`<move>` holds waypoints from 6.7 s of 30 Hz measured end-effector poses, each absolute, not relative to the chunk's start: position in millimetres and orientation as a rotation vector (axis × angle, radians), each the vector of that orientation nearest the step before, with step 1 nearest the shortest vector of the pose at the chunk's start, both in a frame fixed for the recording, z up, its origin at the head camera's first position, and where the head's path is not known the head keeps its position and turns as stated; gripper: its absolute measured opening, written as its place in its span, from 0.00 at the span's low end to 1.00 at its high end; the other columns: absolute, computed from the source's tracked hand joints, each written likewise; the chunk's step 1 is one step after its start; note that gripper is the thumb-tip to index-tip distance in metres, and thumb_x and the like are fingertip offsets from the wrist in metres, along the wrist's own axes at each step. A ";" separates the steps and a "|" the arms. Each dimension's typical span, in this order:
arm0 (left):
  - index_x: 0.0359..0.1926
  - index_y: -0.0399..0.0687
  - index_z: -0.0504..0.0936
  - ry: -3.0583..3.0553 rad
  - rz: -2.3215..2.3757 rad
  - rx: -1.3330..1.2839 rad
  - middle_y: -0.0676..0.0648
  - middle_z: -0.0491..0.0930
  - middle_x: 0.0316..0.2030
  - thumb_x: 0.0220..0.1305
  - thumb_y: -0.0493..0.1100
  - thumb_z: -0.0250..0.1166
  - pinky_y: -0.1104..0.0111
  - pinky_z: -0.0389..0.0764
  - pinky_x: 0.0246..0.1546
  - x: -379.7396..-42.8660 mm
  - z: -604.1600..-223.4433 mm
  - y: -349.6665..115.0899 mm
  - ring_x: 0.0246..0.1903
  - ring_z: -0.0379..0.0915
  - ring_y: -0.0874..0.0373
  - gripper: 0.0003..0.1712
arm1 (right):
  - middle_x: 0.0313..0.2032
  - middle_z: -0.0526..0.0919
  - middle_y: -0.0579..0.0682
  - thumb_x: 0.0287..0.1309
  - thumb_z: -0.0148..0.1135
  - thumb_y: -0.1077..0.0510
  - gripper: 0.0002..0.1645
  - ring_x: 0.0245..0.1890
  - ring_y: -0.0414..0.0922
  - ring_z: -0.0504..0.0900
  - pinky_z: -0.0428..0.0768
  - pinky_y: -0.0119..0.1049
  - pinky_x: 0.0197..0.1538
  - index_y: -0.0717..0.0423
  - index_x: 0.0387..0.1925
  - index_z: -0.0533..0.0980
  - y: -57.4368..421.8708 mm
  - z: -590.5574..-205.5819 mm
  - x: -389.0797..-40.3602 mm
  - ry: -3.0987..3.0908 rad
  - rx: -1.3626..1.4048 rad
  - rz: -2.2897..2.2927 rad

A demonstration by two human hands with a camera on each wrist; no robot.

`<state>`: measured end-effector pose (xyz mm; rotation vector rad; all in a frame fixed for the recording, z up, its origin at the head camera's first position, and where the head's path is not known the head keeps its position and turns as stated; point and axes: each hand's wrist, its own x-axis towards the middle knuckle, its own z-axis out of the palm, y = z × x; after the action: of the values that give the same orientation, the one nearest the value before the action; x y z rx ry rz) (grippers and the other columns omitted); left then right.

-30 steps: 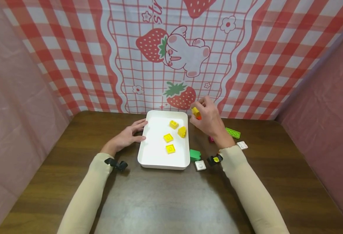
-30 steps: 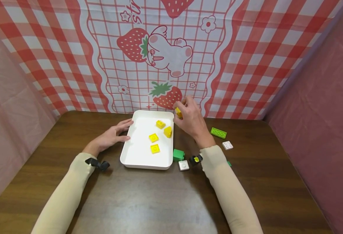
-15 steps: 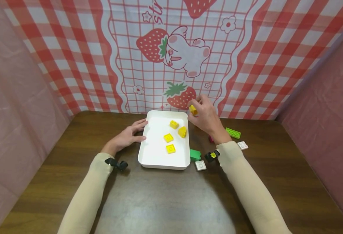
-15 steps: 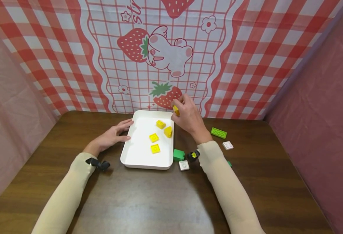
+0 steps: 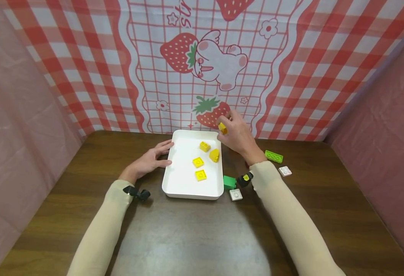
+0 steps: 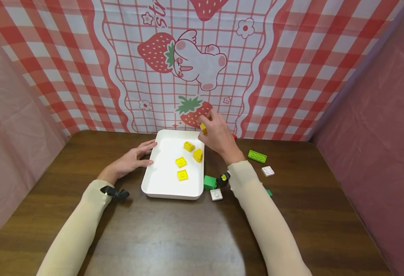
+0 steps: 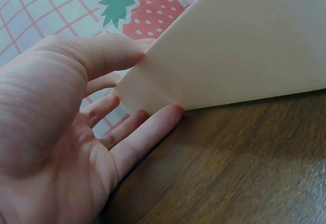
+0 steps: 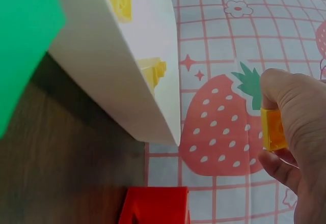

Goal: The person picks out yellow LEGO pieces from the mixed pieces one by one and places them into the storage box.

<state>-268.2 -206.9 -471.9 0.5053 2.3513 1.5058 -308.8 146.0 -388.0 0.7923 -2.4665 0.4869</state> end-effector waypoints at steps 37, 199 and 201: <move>0.91 0.43 0.55 2.339 1.511 0.515 0.40 0.42 0.94 0.80 0.40 0.70 0.34 0.54 0.89 -268.8 -472.3 -205.8 0.89 0.52 0.31 0.49 | 0.58 0.78 0.60 0.69 0.76 0.63 0.19 0.56 0.56 0.80 0.91 0.49 0.62 0.54 0.59 0.84 98.0 -379.1 -321.9 -2.532 0.869 0.495; 0.84 0.37 0.70 2.838 1.228 0.531 0.29 0.60 0.86 0.82 0.53 0.67 0.33 0.69 0.83 -265.7 -450.3 -188.9 0.85 0.60 0.28 0.40 | 0.70 0.83 0.55 0.78 0.70 0.45 0.27 0.65 0.55 0.85 0.86 0.54 0.72 0.48 0.71 0.83 71.4 -400.7 -293.0 -2.923 1.086 0.421; 0.84 0.39 0.70 2.879 1.195 0.555 0.30 0.61 0.86 0.82 0.62 0.65 0.32 0.70 0.81 -263.7 -448.8 -187.4 0.85 0.60 0.29 0.44 | 0.71 0.83 0.54 0.78 0.70 0.44 0.28 0.68 0.55 0.84 0.85 0.56 0.74 0.48 0.72 0.83 74.1 -395.9 -290.0 -2.903 1.104 0.410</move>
<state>-263.7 -187.4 -448.8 0.5545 2.8791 1.1951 -290.0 74.1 -395.9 1.1036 -2.9026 0.4097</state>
